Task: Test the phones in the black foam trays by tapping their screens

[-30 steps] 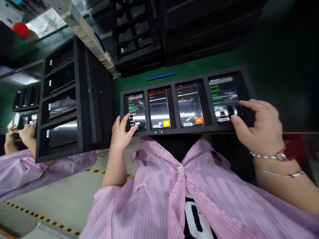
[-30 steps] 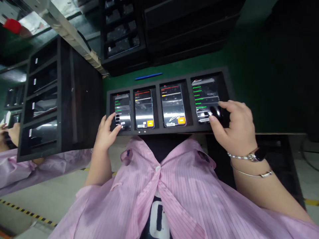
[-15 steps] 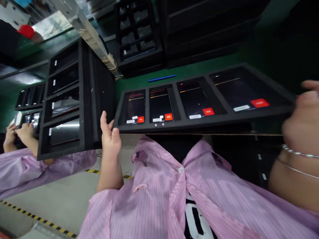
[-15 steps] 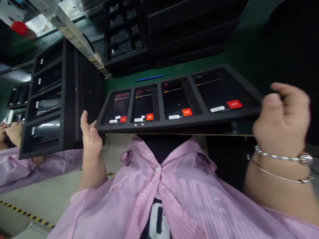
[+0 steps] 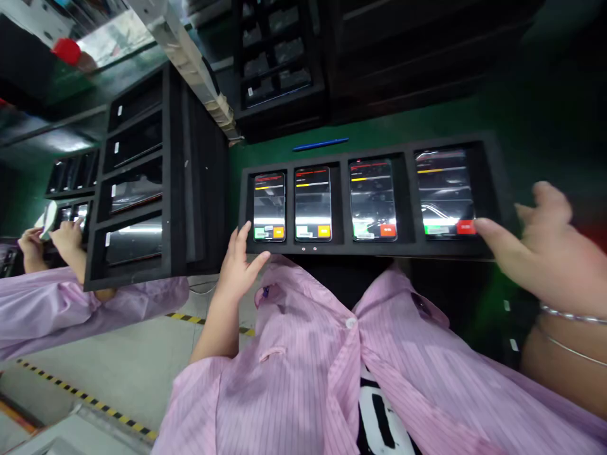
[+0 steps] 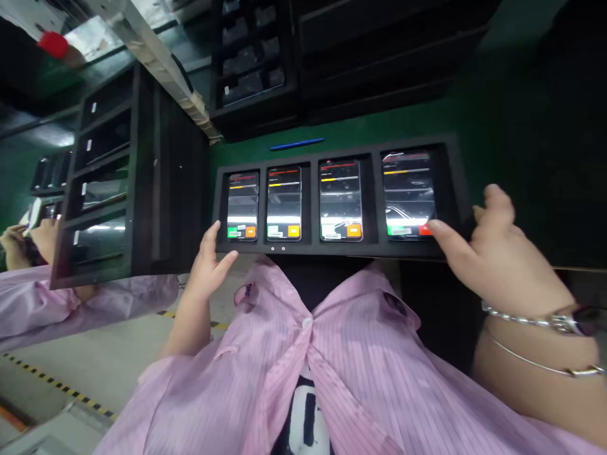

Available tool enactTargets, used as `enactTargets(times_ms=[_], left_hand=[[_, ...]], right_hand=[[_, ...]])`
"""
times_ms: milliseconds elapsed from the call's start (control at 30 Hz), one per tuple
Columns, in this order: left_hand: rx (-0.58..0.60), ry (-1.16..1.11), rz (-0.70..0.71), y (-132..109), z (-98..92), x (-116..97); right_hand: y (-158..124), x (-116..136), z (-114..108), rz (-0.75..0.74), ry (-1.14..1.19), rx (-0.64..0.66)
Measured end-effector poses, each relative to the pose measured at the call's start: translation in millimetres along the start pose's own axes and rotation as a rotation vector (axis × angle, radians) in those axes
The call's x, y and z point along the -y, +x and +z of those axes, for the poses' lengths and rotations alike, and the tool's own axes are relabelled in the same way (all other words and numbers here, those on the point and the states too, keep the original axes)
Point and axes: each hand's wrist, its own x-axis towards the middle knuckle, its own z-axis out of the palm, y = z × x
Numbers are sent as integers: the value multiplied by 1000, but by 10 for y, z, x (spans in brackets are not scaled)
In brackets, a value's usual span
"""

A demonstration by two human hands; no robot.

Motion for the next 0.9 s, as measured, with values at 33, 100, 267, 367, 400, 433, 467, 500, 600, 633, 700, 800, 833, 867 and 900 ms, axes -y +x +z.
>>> enactTargets(times_ms=[33,100,267,367,400,433,467,500,600,633,700,800,833,867,900], left_hand=[[16,47,-6,-9,-3,-10],[39,166,-24,-14,-29,-64],[-88,256,211,29,31,-398],[-76,248,425,96,229,-617],[-60,266,449,121,301,-666],[-48,287,452,144,368,-698],[-41,305,445,163,424,-713],[-35,313,436,178,467,-713],[-42,291,427,191,523,-663],[-50,278,428,187,526,-644],[-65,256,433,173,525,-619],[-64,234,434,156,530,-617],[-63,227,434,154,532,-622],[-64,220,435,154,531,-628],[-65,214,434,157,527,-635]], right_hand=[[-35,153,-50,-39,34,3],[-93,464,-151,-202,145,-100],[-218,1103,-87,-714,357,2],[-252,1281,155,-804,315,63],[-255,1296,218,-804,288,64],[-255,1287,257,-796,273,65],[-254,1256,269,-784,273,64],[-252,1205,255,-764,283,59],[-255,968,128,-652,316,-25],[-258,876,86,-601,307,-63],[-269,709,39,-504,262,-113],[-287,574,55,-423,213,-109],[-292,572,68,-416,221,-117],[-295,590,80,-415,242,-132],[-296,628,89,-423,269,-147]])
